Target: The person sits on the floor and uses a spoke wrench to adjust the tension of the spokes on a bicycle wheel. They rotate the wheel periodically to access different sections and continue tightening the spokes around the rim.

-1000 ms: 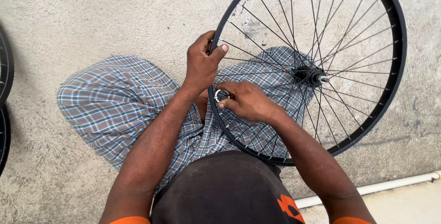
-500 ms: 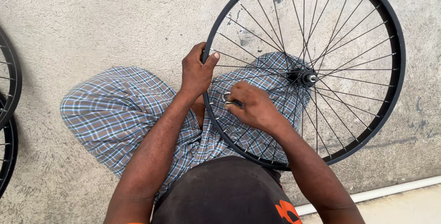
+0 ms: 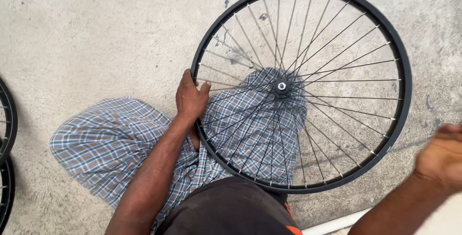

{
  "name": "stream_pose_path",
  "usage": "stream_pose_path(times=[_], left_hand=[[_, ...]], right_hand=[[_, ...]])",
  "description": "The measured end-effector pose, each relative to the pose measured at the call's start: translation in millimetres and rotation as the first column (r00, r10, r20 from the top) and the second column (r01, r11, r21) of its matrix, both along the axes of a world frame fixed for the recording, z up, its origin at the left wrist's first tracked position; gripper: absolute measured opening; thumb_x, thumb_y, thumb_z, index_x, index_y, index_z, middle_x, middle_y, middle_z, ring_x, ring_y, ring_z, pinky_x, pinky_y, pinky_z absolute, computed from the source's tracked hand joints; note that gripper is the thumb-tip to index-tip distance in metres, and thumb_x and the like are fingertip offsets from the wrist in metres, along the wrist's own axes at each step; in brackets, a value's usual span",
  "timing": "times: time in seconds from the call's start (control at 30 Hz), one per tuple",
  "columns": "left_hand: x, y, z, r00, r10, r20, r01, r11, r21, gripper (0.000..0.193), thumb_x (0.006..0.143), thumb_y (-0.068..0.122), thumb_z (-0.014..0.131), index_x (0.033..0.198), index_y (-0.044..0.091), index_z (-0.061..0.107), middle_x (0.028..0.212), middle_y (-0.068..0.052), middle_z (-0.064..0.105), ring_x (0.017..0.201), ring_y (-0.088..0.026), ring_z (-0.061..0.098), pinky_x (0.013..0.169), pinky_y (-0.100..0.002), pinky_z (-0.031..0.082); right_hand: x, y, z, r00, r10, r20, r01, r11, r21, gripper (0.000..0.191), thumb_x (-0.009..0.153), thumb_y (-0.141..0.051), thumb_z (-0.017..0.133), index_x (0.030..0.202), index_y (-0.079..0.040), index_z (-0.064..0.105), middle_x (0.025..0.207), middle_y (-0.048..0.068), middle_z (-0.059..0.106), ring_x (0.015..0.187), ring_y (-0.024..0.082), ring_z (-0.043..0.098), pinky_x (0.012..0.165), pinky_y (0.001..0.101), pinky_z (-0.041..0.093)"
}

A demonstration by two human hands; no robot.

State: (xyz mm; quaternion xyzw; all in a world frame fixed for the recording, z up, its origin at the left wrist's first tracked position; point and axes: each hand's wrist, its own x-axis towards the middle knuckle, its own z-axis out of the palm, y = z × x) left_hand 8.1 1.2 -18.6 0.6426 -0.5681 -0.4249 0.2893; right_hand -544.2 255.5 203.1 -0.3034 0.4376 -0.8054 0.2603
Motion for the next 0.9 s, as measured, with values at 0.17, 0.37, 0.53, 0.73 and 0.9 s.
stream_pose_path(times=[0.17, 0.37, 0.53, 0.73, 0.9], left_hand=[[-1.6, 9.7, 32.0, 0.956, -0.080, 0.282, 0.165, 0.942, -0.293, 0.077, 0.087, 0.023, 0.076, 0.151, -0.003, 0.043, 0.143, -0.029, 0.049, 0.129, -0.043, 0.049, 0.108, -0.052, 0.042], [-18.7, 13.5, 124.8, 0.864, -0.423, 0.274, 0.500, 0.656, -0.566, 0.080, 0.084, 0.026, 0.078, 0.150, -0.001, 0.042, 0.148, -0.029, 0.045, 0.134, -0.043, 0.044, 0.113, -0.055, 0.038], [-34.9, -1.9, 190.5, 0.716, -0.391, 0.578, 0.685, 0.551, -0.476, 0.079, 0.078, 0.021, 0.075, 0.146, -0.003, 0.040, 0.150, -0.028, 0.043, 0.138, -0.043, 0.044, 0.111, -0.060, 0.035], [1.7, -30.0, 212.0, 0.703, -0.510, 0.495, 0.683, 0.678, -0.271, 0.087, 0.072, 0.024, 0.080, 0.147, 0.003, 0.042, 0.148, -0.028, 0.043, 0.131, -0.043, 0.051, 0.110, -0.053, 0.042], [48.3, -62.9, 218.9, 0.722, -0.409, 0.558, 0.641, 0.698, -0.317, 0.094, 0.068, 0.048, 0.090, 0.132, -0.005, 0.047, 0.144, -0.031, 0.046, 0.127, -0.045, 0.051, 0.105, -0.054, 0.045]], right_hand=[[91.4, -72.0, -78.1, 0.999, -0.028, -0.029, 0.038, 0.905, 0.423, 0.030, 0.110, -0.028, 0.065, 0.131, -0.007, 0.067, 0.100, 0.013, 0.076, 0.086, 0.025, 0.071, 0.074, 0.0371, 0.056], [225.3, -142.7, -101.4, 0.621, 0.243, -0.746, 0.215, 0.862, 0.459, 0.042, 0.095, 0.007, 0.068, 0.136, 0.007, 0.062, 0.126, 0.018, 0.071, 0.118, 0.024, 0.067, 0.102, 0.0338, 0.053], [277.0, -186.3, -74.4, 0.860, 0.283, -0.425, -0.087, 0.901, 0.424, 0.060, 0.081, 0.008, 0.062, 0.141, 0.006, 0.057, 0.133, 0.017, 0.069, 0.124, 0.024, 0.066, 0.103, 0.0368, 0.054], [330.6, -228.1, -38.7, 0.561, 0.331, -0.759, 0.041, 0.905, 0.425, 0.050, 0.089, 0.000, 0.074, 0.137, 0.004, 0.063, 0.128, 0.020, 0.071, 0.119, 0.026, 0.068, 0.104, 0.0381, 0.053], [373.8, -254.5, -5.9, 0.578, 0.515, -0.633, -0.047, 0.796, 0.604, 0.047, 0.089, -0.013, 0.074, 0.134, -0.004, 0.067, 0.110, 0.021, 0.074, 0.102, 0.032, 0.074, 0.088, 0.0391, 0.061]])
